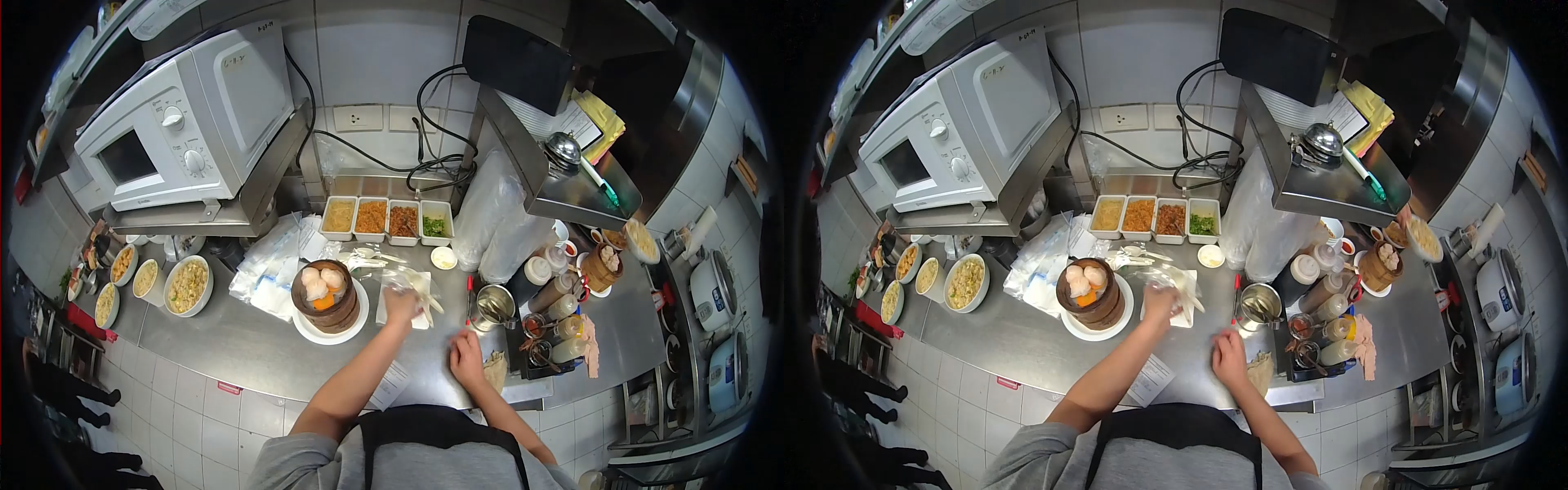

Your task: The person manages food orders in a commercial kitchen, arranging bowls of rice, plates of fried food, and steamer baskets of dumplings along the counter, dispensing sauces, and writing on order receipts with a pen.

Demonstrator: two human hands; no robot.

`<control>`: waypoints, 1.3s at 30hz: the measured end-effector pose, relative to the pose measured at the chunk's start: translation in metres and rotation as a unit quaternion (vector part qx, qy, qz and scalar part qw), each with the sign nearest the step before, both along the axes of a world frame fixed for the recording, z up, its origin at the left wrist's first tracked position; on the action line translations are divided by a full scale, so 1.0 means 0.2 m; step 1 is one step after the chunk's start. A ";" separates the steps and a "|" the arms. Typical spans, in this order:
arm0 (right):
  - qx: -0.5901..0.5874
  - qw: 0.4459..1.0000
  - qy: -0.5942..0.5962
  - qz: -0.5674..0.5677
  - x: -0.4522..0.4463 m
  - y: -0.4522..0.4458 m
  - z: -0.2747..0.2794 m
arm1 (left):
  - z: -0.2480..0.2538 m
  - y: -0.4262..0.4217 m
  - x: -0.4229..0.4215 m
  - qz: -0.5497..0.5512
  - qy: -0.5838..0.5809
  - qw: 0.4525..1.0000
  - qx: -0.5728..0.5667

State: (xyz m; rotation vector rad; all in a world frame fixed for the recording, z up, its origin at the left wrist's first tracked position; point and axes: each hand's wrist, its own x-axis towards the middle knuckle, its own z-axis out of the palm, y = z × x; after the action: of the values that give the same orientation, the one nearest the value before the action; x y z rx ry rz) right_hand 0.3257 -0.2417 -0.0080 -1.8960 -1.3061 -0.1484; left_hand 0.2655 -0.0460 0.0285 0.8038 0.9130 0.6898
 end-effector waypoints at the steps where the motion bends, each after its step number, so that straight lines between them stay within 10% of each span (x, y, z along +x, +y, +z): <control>1: 0.003 0.999 -0.044 -0.002 0.04 0.05 0.01 | -0.07 0.09 0.01 0.021 -0.031 0.999 -0.006; 5: -0.201 0.973 -0.041 -0.106 0.12 0.31 0.06 | 0.09 0.22 0.11 0.163 -0.008 0.984 -0.066; 8: -0.301 0.937 -0.048 -0.172 0.10 0.41 0.03 | 0.10 0.22 0.10 0.016 0.053 0.992 -0.115; 12: -0.357 0.924 0.010 -0.135 0.04 0.37 0.20 | 0.03 -0.05 -0.22 -0.232 0.124 0.950 0.169; 15: -0.257 0.957 -0.011 -0.134 0.05 0.23 0.06 | -0.05 -0.18 -0.64 -0.328 0.345 0.750 0.460; 18: -0.165 0.977 -0.057 -0.121 0.05 0.06 -0.07 | -0.08 -0.22 -0.88 -0.317 0.330 0.805 0.378; 22: -0.279 0.942 0.188 0.000 0.04 -0.08 0.15 | -0.38 -0.20 -0.90 -0.306 0.070 0.915 0.255; 25: -0.088 0.729 0.677 0.046 0.07 -0.13 0.13 | -0.33 -0.27 -0.85 -0.171 0.167 0.919 0.314; 28: 0.090 0.497 0.845 0.175 0.03 -0.19 0.25 | -0.25 -0.35 -0.85 -0.156 0.296 0.828 0.451; 31: 0.101 0.559 0.790 0.233 -0.03 -0.22 0.28 | 0.01 -0.48 -0.87 -0.062 0.426 0.704 0.565; 39: -0.117 0.708 0.650 0.252 -0.34 -0.08 0.43 | 0.24 -0.41 -0.85 -0.452 0.162 0.683 0.550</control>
State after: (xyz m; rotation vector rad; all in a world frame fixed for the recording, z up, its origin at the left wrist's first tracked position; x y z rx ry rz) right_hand 0.2585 -0.2571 0.0774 -1.1517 -0.7086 1.4420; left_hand 0.0963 -0.1286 0.0766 2.3216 0.1749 0.1066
